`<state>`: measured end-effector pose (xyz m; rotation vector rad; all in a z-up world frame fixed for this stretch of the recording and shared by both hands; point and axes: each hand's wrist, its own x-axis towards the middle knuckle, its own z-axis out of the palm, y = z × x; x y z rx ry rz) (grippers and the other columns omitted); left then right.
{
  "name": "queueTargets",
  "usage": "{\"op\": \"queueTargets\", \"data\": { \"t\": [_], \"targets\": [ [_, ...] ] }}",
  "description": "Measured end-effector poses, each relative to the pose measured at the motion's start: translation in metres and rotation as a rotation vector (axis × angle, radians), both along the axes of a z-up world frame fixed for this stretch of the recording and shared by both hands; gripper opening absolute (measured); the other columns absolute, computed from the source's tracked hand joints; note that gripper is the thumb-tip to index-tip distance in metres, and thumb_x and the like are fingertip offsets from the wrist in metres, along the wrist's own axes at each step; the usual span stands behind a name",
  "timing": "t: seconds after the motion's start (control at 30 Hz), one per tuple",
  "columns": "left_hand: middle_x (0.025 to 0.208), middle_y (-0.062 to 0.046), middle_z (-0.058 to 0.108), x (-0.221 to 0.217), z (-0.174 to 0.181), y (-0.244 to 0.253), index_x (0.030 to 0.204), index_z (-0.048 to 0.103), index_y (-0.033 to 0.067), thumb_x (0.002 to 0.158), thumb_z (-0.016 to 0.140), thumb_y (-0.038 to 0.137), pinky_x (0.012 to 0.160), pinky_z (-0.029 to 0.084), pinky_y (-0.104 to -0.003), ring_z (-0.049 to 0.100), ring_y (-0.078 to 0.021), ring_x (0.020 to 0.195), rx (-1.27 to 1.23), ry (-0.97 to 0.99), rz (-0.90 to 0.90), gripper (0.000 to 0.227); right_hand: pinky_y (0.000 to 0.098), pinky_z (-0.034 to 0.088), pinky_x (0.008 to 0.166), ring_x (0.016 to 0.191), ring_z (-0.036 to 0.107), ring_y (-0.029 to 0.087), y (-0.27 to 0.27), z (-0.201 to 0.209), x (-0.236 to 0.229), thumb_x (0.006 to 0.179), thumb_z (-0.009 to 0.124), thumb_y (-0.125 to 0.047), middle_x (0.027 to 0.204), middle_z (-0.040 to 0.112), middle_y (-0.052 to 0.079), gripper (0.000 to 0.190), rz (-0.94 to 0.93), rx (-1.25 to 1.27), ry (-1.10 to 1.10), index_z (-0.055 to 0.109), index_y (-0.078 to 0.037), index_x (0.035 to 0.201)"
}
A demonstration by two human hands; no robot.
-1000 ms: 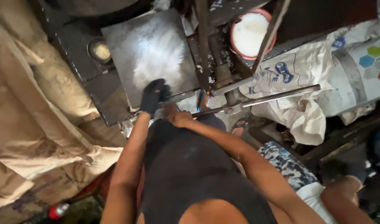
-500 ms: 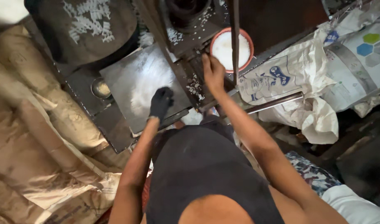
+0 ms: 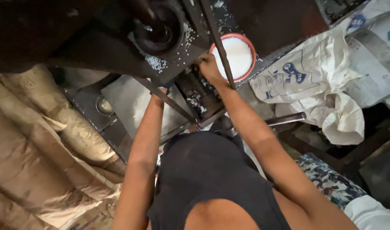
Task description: The person operates a manual press machine by turning a crank to compress a white granular substance. They repeatedly remove the compressed block from the press, place it on a metal tray, and reset the machine for the next cycle.
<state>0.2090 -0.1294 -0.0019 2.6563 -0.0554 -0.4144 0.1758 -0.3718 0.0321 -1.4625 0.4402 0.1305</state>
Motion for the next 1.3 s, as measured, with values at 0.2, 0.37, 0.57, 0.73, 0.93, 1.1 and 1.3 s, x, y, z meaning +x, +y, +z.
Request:
{"op": "queueTargets", "data": {
  "t": [0.2, 0.37, 0.57, 0.73, 0.93, 1.1, 1.3],
  "targets": [
    [0.112, -0.019, 0.068, -0.005, 0.027, 0.015, 0.119, 0.061, 0.0055, 0.086, 0.080, 0.038, 0.088, 0.052, -0.048, 0.065, -0.0409, 0.104, 0.015, -0.117, 0.080, 0.050, 0.0261, 0.046, 0.060, 0.067, 0.060, 0.010, 0.011, -0.023, 0.008, 0.094, 0.070, -0.014, 0.077, 0.069, 0.004, 0.013, 0.176, -0.197, 0.087, 0.078, -0.004, 0.093],
    [0.109, -0.019, 0.063, -0.057, 0.091, 0.041, 0.117, 0.056, 0.0044, 0.069, 0.085, 0.027, 0.084, 0.053, -0.048, 0.064, -0.0419, 0.101, -0.243, -0.505, 0.205, 0.061, 0.0250, 0.053, 0.064, 0.075, 0.064, 0.008, -0.003, -0.016, -0.010, 0.098, 0.066, -0.012, 0.089, 0.071, 0.003, 0.016, -0.022, -0.098, -0.145, 0.072, 0.001, 0.107],
    [0.107, -0.017, 0.063, -0.136, 0.125, 0.094, 0.119, 0.055, 0.0073, 0.062, 0.087, 0.022, 0.084, 0.053, -0.046, 0.065, -0.0390, 0.100, -0.219, -0.458, 0.417, 0.067, 0.0242, 0.046, 0.069, 0.078, 0.056, 0.009, 0.015, 0.088, -0.098, 0.108, 0.064, -0.010, 0.092, 0.069, 0.005, 0.019, -0.071, -0.509, -0.453, 0.074, 0.001, 0.121],
    [0.116, -0.014, 0.065, -0.184, 0.109, 0.130, 0.137, 0.051, 0.0076, 0.076, 0.086, 0.024, 0.080, 0.056, -0.040, 0.069, -0.0268, 0.093, -0.533, -0.327, 0.483, 0.072, 0.0280, 0.054, 0.072, 0.082, 0.070, 0.017, 0.078, 0.152, -0.162, 0.103, 0.068, -0.011, 0.094, 0.076, 0.011, 0.014, 0.315, -0.564, -0.643, 0.076, -0.001, 0.107],
    [0.095, -0.003, 0.065, -0.203, 0.067, 0.166, 0.129, 0.061, 0.0059, 0.098, 0.069, 0.024, 0.065, 0.052, -0.028, 0.060, -0.0108, 0.076, -1.114, 0.025, 0.834, 0.036, 0.0467, 0.045, 0.112, 0.134, 0.053, 0.040, 0.176, 0.107, -0.144, 0.092, 0.082, -0.027, 0.145, 0.052, 0.027, 0.075, 0.551, -0.610, -0.472, 0.041, 0.001, 0.149],
    [0.089, -0.003, 0.065, -0.247, 0.036, 0.192, 0.122, 0.063, 0.0021, 0.100, 0.069, 0.015, 0.063, 0.049, -0.028, 0.058, -0.0106, 0.072, -1.076, 0.016, 0.777, 0.026, 0.0519, 0.034, 0.119, 0.142, 0.039, 0.050, 0.228, 0.052, -0.124, 0.074, 0.094, -0.037, 0.154, 0.034, 0.037, 0.131, 0.426, -0.660, -0.486, 0.004, 0.005, 0.159],
    [0.091, -0.003, 0.068, -0.275, 0.020, 0.190, 0.116, 0.068, 0.0010, 0.096, 0.069, 0.007, 0.064, 0.052, -0.029, 0.061, -0.0118, 0.071, -1.132, 0.076, 0.767, 0.021, 0.0529, 0.036, 0.117, 0.139, 0.045, 0.046, 0.226, 0.037, -0.122, 0.069, 0.095, -0.037, 0.150, 0.044, 0.032, 0.129, 0.419, -0.787, -0.381, 0.011, 0.002, 0.159]
  ]
}}
